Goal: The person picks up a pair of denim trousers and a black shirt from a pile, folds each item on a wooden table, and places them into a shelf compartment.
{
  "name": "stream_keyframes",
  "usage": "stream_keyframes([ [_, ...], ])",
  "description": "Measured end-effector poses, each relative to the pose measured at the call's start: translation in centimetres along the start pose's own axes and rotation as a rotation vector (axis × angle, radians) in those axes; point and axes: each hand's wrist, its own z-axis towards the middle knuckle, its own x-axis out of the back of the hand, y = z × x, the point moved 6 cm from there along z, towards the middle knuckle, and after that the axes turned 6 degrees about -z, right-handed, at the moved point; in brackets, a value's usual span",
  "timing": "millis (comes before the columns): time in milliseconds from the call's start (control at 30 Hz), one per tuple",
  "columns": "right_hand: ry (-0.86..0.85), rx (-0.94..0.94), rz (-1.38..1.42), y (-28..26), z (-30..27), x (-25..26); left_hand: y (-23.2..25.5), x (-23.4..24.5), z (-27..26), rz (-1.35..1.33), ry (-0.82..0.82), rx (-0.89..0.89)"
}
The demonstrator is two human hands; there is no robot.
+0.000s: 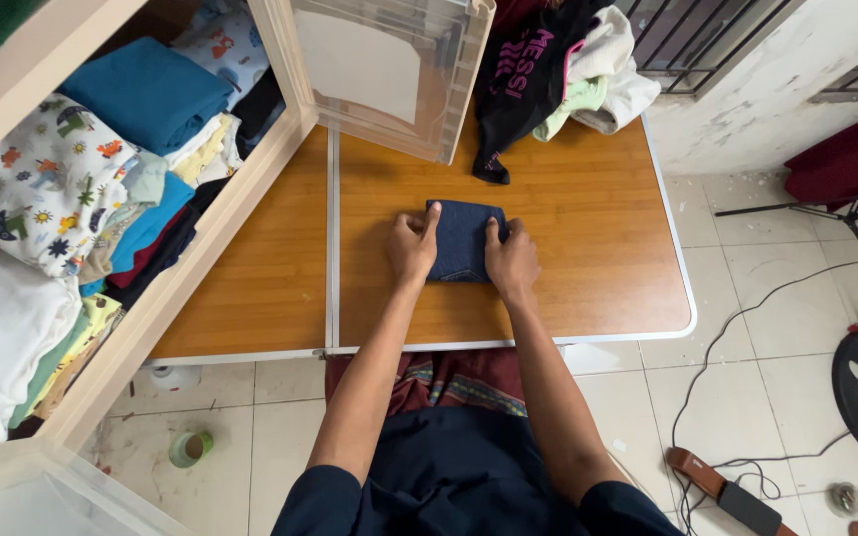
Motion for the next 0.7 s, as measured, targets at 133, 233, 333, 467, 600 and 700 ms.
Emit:
stream_keyframes([
  [133, 0.067, 0.038, 0.028, -0.9, -0.8, 1.7, 3.7, 2.1, -2.9, -0.052, 0.092, -0.189],
  [233, -0.037, -0.068, 0.051, -0.6, -2.3, 2.2, 6.5, 3.2, -5.2, 0.104, 0.176, -0.457],
  [333, 0.229, 0.161, 0.102, -1.7, -3.8, 4.0, 7.3, 2.1, -6.3, 0.29, 0.136, -0.704],
  [467, 0.371, 0.493, 0.047, -3.0, -5.8, 4.6, 6.4, 0.3, -7.8, 0.394, -0.078, -0.928],
  [600, 0.195, 0.851, 0.244, -5.2, -7.2, 3.6, 5.0, -1.5, -7.3, 0.546, -0.27, -0.93],
  [700, -0.089, 0.77, 0.081, -5.4, -6.6, 1.3, 4.2, -1.7, -7.1, 0.524, -0.293, -0.952],
])
